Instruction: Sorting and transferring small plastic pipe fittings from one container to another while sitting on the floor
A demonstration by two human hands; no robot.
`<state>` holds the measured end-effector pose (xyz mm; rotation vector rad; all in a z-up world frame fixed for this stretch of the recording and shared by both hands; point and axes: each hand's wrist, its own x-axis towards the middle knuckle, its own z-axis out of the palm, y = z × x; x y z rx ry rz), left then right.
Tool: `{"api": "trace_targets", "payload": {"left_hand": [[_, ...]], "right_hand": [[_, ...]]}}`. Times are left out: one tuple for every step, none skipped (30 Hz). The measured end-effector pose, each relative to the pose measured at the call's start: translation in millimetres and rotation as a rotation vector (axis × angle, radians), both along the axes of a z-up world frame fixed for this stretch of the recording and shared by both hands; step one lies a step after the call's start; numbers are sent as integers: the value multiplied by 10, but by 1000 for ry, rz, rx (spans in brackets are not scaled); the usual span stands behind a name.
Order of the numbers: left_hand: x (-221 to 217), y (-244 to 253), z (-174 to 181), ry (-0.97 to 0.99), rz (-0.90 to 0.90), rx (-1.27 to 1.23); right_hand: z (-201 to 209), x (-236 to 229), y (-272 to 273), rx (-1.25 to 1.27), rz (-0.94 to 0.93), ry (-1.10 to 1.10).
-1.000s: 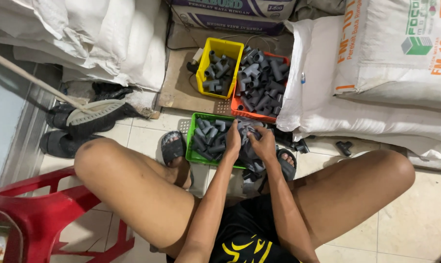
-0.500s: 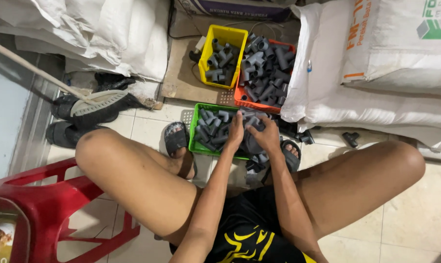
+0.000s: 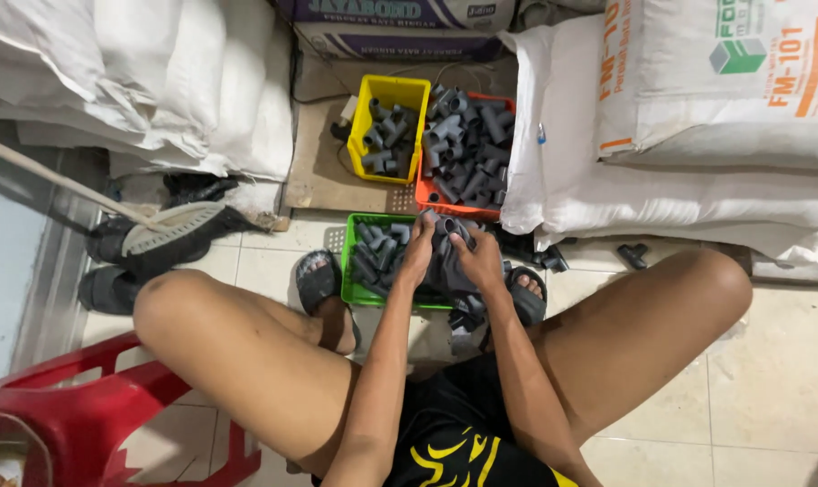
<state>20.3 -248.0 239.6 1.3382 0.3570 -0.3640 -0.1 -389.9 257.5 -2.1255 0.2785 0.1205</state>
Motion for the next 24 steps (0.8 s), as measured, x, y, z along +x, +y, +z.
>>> {"api": "trace_targets", "payload": {"left_hand": [[11,1,52,-11,0,19],[35,5,110,-25,0,40],[1,28,222,-35,-1,45],[-25,44,339,-24,-65,85],[-55,56,456,-13,-130,126],[-21,21,287,-25,-130,134],[18,-16,118,-28,-200,175],[63,-43,-48,-31,-274,220],[95,-16,-93,-42,-278,230],[114,-11,-144,-54,-300,244],[136,-5,-199,-67,-323,258],[143,12,-194,-74,-332,257],[152,33,-192,-67,-333,258],[170,100,-184,-61,-326,264],[96,72,-40,-68,-328,268],[39,66,106,-46,-285,271],[-15,62,247,-24,-243,274],[-50,62,339,-28,-247,276],[-81,65,424,-2,-228,281],[-128,52,498,26,-210,282],[-116,26,526,25,-213,281],[-137,2,545,44,-192,280],[-156,-16,564,64,-171,279],[-184,-18,590,64,-169,277]], "right_hand": [[53,-10,8,81,-13,12],[110,-8,19,164,-25,22],[-9,7,-8,169,-26,11],[-123,35,-38,256,-8,-7],[-235,63,-70,343,11,-26],[-317,79,-89,349,12,-39],[-397,99,-109,335,-4,-48],[-480,116,-119,322,-23,-56],[-353,139,-74,331,-26,-69],[-229,137,-54,192,-40,-67],[-108,136,-33,54,-55,-62],[-58,111,-32,53,-65,-68],[-11,89,-25,58,-68,-66],[35,85,24,67,-64,-65],[40,82,25,71,-66,-72],[44,97,47,47,-32,-59],[44,118,73,24,1,-47],[42,107,89,25,-3,-50],[34,101,108,38,22,-43],[20,79,111,48,48,-32],[-10,94,102,47,44,-32],[-46,80,93,78,58,-26],[-82,68,91,110,73,-19],[-47,45,78,108,75,-19]]}}
